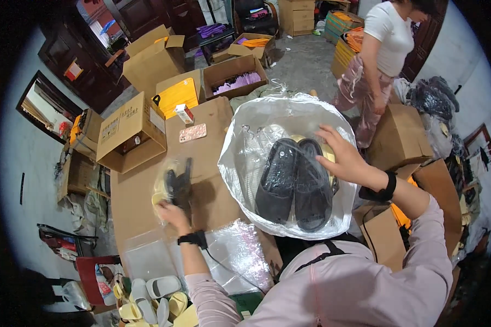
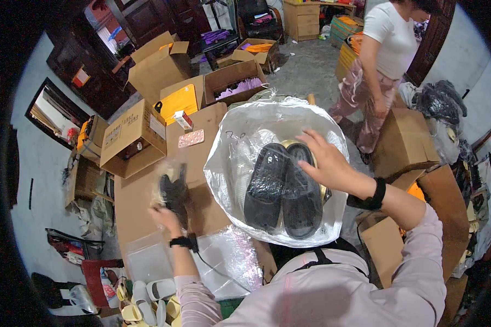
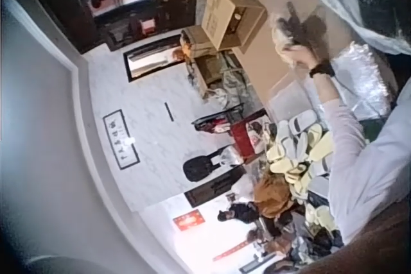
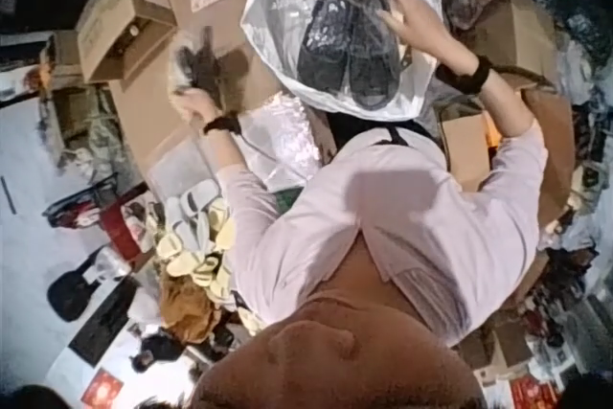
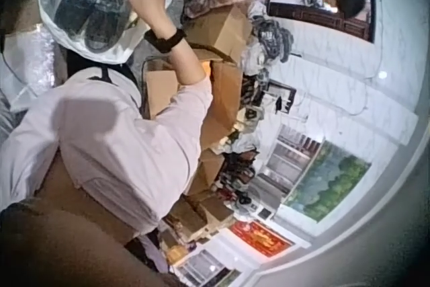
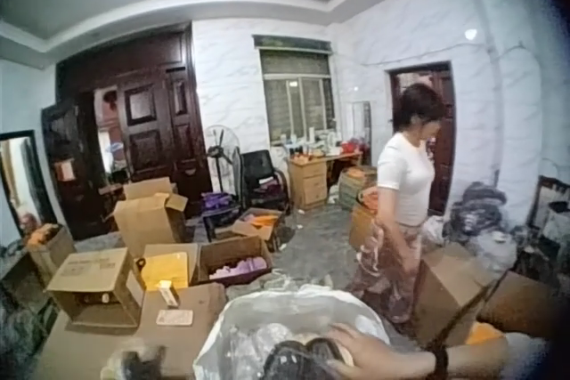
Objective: The recorder picks up various colors of slippers (yellow, black, white, pink) from a table and places them into plastic bags, then places the bagged slippers into a large white sack.
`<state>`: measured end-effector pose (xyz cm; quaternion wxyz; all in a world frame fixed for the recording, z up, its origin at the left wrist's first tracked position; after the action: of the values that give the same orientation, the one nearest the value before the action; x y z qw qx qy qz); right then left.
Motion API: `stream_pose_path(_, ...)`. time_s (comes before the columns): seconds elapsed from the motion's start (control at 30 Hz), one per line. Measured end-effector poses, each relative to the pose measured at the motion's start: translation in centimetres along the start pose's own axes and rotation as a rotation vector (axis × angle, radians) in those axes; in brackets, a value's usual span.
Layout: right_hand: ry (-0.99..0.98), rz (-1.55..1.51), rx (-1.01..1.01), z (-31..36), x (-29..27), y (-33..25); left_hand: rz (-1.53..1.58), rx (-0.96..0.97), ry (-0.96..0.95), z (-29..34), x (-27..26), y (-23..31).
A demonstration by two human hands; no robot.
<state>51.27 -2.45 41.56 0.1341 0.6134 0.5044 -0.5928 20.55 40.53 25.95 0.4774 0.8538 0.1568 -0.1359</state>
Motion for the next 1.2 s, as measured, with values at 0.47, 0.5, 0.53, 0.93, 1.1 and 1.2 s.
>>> stream_pose_path(0.47,0.250,-0.070,-0.288,-5.8,-8.3,-8.0,0.489,0.887,-0.017,-7.6,-10.2,35.1)
stream_pose_path(0.5,0.310,-0.090,-0.375,-6.2,-9.8,-9.8,0.491,0.888,-0.012,-7.0,-10.4,37.5)
stream_pose_path(0.53,0.370,-0.114,-0.467,-6.4,-11.2,-11.5,0.527,1.036,0.066,-5.3,-11.8,40.4)
stream_pose_path(0.93,1.055,-0.266,-0.387,0.6,-19.2,-5.9,1.021,1.324,-0.167,4.9,-8.1,51.2)
stream_pose_path(1.1,0.888,0.112,-0.212,5.8,-17.9,-4.4,1.431,0.930,-0.476,5.7,-3.3,52.8)
stream_pose_path(1.2,0.740,0.130,-0.278,7.9,-14.5,-1.9,1.409,0.693,-0.809,7.2,1.6,52.3)
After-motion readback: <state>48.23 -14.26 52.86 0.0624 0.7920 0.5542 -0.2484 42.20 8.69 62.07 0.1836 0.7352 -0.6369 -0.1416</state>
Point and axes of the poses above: each hand's wrist, its own z-axis away from the middle knuckle, its own x-axis out of the palm, y = z × x, the point moved 9 cm from there along -z, towards the middle knuckle, and after that the axes turned 7 degrees about z, right-handed, at the moved point
